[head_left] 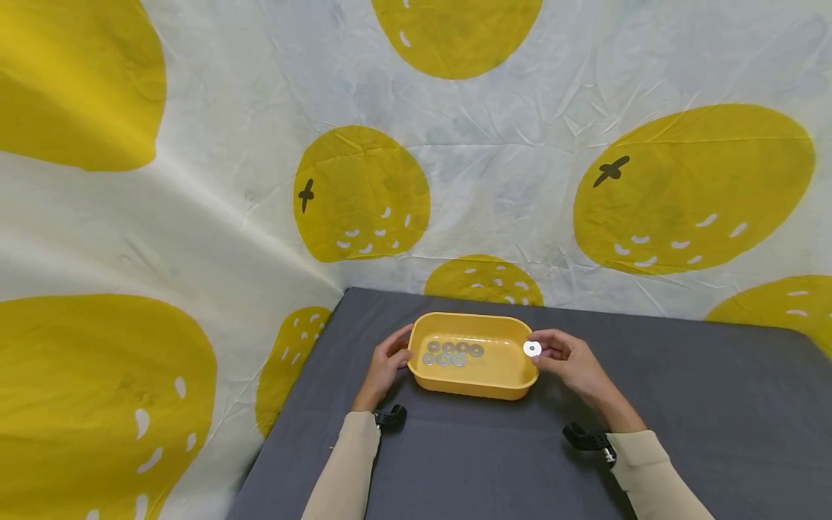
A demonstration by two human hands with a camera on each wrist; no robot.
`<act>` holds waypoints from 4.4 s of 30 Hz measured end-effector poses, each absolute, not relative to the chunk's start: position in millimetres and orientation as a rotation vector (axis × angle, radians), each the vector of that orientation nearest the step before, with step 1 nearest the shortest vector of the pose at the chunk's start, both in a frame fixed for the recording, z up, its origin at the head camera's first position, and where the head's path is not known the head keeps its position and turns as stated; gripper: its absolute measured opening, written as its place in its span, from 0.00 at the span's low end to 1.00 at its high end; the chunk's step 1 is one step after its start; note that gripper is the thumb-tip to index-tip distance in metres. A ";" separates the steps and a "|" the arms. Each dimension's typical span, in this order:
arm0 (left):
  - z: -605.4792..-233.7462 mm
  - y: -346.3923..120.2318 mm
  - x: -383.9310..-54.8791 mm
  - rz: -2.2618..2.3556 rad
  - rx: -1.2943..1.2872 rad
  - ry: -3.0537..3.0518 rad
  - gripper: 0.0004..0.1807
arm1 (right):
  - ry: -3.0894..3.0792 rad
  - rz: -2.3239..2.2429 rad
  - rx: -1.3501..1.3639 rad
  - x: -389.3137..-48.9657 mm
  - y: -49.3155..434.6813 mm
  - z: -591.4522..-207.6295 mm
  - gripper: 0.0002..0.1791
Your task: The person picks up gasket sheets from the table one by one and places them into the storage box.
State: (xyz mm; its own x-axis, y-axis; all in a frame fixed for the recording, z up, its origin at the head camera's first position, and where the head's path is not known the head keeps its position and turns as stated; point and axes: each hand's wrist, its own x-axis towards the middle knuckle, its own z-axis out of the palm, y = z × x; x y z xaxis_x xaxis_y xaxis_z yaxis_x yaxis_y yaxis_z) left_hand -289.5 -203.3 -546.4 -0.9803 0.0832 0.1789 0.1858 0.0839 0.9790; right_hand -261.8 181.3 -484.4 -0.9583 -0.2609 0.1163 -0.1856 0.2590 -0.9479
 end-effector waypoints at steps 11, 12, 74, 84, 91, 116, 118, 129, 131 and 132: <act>-547.0 -203.4 -289.4 -2.036 -0.271 -2.255 0.31 | 2.437 -1.756 -0.486 -265.4 163.3 -469.8 0.26; -546.8 -203.6 -289.4 -2.024 -0.269 -2.260 0.32 | 2.440 -1.749 -0.498 -266.6 160.8 -469.2 0.26; -549.3 -203.3 -292.0 -2.079 -0.233 -2.255 0.32 | 2.375 -1.293 -0.790 -310.4 32.5 -494.9 0.19; -549.3 -203.4 -292.2 -2.057 -0.227 -2.267 0.31 | 2.429 -1.180 -0.809 -312.2 23.4 -499.7 0.14; -549.4 -203.1 -292.2 -2.037 -0.213 -2.283 0.31 | 2.537 -1.089 -0.805 -314.2 18.7 -502.2 0.10; -550.7 -200.9 -292.4 -2.030 -0.239 -2.277 0.32 | 2.532 -1.364 -0.800 -301.5 69.1 -474.3 0.11; -551.4 -200.9 -292.7 -2.022 -0.236 -2.279 0.32 | 2.551 -1.429 -0.800 -298.0 81.8 -469.3 0.11; -551.9 -202.1 -292.4 -2.026 -0.255 -2.258 0.32 | 2.757 -1.561 -0.639 -276.9 178.7 -464.3 0.13; -551.1 -202.5 -292.2 -2.035 -0.251 -2.255 0.32 | 2.800 -1.538 -0.577 -273.3 196.4 -468.5 0.14; -551.1 -202.9 -292.3 -2.037 -0.253 -2.255 0.32 | 2.822 -1.515 -0.541 -271.7 204.8 -471.2 0.14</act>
